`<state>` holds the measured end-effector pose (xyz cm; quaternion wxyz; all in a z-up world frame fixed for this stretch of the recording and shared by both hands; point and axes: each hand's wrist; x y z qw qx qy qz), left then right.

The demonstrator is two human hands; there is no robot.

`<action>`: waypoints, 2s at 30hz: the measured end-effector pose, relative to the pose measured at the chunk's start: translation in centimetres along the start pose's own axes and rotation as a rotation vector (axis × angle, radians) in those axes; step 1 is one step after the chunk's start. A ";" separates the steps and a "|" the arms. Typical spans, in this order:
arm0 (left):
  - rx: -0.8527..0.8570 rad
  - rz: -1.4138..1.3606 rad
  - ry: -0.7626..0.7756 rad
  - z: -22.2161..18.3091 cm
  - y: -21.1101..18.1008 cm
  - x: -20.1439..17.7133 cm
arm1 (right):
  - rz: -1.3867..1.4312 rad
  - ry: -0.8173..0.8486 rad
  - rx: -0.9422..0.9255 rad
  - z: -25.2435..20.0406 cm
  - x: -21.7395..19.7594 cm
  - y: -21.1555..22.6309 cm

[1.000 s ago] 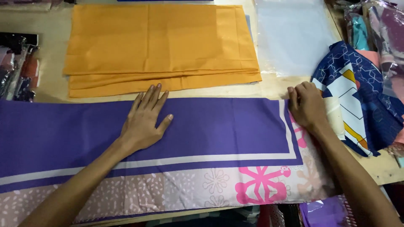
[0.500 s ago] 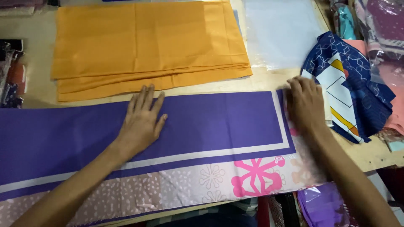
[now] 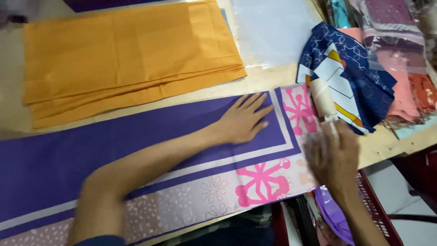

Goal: Unfolding a piece of fabric and cleaning it with a lint roller on a work table.

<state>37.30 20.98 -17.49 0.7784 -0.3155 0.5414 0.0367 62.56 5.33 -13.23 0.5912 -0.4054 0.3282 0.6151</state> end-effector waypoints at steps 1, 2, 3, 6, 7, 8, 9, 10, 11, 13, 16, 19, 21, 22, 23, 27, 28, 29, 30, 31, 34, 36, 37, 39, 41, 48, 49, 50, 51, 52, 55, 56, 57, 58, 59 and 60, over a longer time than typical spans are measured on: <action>-0.016 -0.003 -0.068 2.5 0.3 1.1 | -0.103 -0.028 0.116 -0.1 -0.6 -0.5; -0.008 -0.006 -0.066 4.5 0.6 2.7 | -0.108 -0.028 0.122 -0.6 0.1 -1.8; -0.020 0.038 -0.138 6.4 1.0 4.2 | -0.046 0.013 0.188 -1.0 0.8 -3.2; -0.141 0.174 -0.215 11.9 0.1 5.9 | 0.102 0.162 0.351 -0.3 0.8 -4.6; -0.260 0.268 -0.217 13.5 -0.5 6.2 | 0.196 0.275 0.440 0.1 0.5 -4.6; -0.253 0.265 -0.215 15.4 0.5 7.2 | 0.194 0.274 0.447 -0.3 1.8 -5.9; -0.333 0.073 -0.119 17.2 1.6 8.2 | 0.145 0.246 0.432 -0.7 3.1 -7.1; -0.411 -0.120 -0.022 18.9 2.8 9.2 | 0.097 0.217 0.415 -1.2 4.4 -8.4; -0.411 -0.124 -0.017 19.2 2.8 9.0 | 0.096 0.222 0.419 -0.9 4.3 -8.5; -0.441 -0.148 0.021 19.8 3.1 8.5 | 0.122 0.109 0.422 -0.1 4.3 -8.8; -0.274 -0.130 -0.072 17.8 1.7 6.4 | 0.054 -0.019 0.323 1.9 5.0 -10.1; -0.017 -0.229 -0.177 15.8 1.0 5.3 | -0.002 -0.051 0.282 4.2 6.3 -10.6; 0.006 -0.242 -0.168 14.6 0.1 3.8 | -0.080 -0.101 0.265 4.8 5.5 -9.4; 0.029 -0.256 -0.162 14.0 -0.3 3.0 | -0.161 -0.152 0.245 5.1 5.1 -8.7; 0.032 -0.252 -0.164 14.0 -0.5 2.3 | -0.162 -0.157 0.245 4.9 4.9 -8.0; -0.007 -0.264 -0.114 13.7 -1.2 0.8 | 0.222 -0.113 0.152 5.0 1.7 -3.3; -0.026 -0.273 -0.095 13.6 -1.4 0.6 | 0.533 0.088 0.174 5.4 0.2 -1.6; -0.025 -0.275 -0.094 14.2 -0.7 1.5 | 0.532 0.089 0.175 5.6 0.6 -2.0; -0.022 -0.262 -0.086 14.7 0.1 2.4 | 0.582 0.168 0.246 5.8 0.8 -2.3; -0.023 -0.247 -0.081 15.2 0.9 3.1 | 0.633 0.250 0.311 6.2 1.1 -2.5; 0.013 -0.195 -0.094 15.9 1.5 3.9 | 0.684 0.333 0.471 7.4 -0.2 -1.0; 0.018 -0.160 -0.121 16.5 2.2 4.9 | 0.585 0.354 0.519 7.0 0.4 -1.2; 0.024 -0.125 -0.146 16.9 2.5 5.4 | 0.484 0.372 0.567 6.8 0.6 -1.3; 0.030 -0.097 -0.171 18.0 3.5 6.7 | 0.393 0.378 0.583 5.8 1.1 -2.0; 0.035 -0.072 -0.197 18.6 3.9 7.6 | 0.299 0.384 0.598 4.8 1.4 -2.3; -0.003 -0.030 -0.206 18.8 3.6 7.3 | 0.242 0.419 0.605 3.5 0.1 -2.3; -0.031 -0.086 -0.157 18.9 3.8 7.2 | 0.224 0.446 0.608 3.4 -0.1 -2.4; -0.028 -0.086 -0.156 18.8 3.8 6.9 | 0.224 0.445 0.610 3.2 -0.2 -2.5; -0.016 -0.103 -0.143 18.7 3.9 6.6 | 0.199 0.462 0.613 3.0 -0.4 -2.6; -0.004 -0.120 -0.130 18.6 3.9 6.2 | 0.173 0.479 0.615 2.8 -0.5 -2.7; 0.019 -0.124 -0.148 18.1 3.0 5.2 | 0.051 0.535 0.624 2.9 -0.9 -2.2; 0.019 -0.129 -0.145 18.1 3.0 5.4 | 0.049 0.540 0.627 2.7 -1.0 -2.2; 0.030 -0.131 -0.142 18.3 3.1 5.2 | 0.024 0.532 0.618 2.7 -1.0 -2.2; 0.042 -0.133 -0.139 18.4 3.2 5.0 | -0.002 0.523 0.609 2.8 -1.1 -2.2; 0.042 -0.133 -0.139 18.4 3.0 4.9 | -0.002 0.524 0.608 2.7 -1.0 -2.1; 0.042 -0.124 -0.150 18.4 2.8 4.7 | -0.027 0.506 0.606 2.6 -1.0 -2.0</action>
Point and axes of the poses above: each hand's wrist, its own z-axis towards the middle knuckle, its own x-axis out of the palm, y = z × x, and after that the axes turned 8 degrees about -z, right-handed
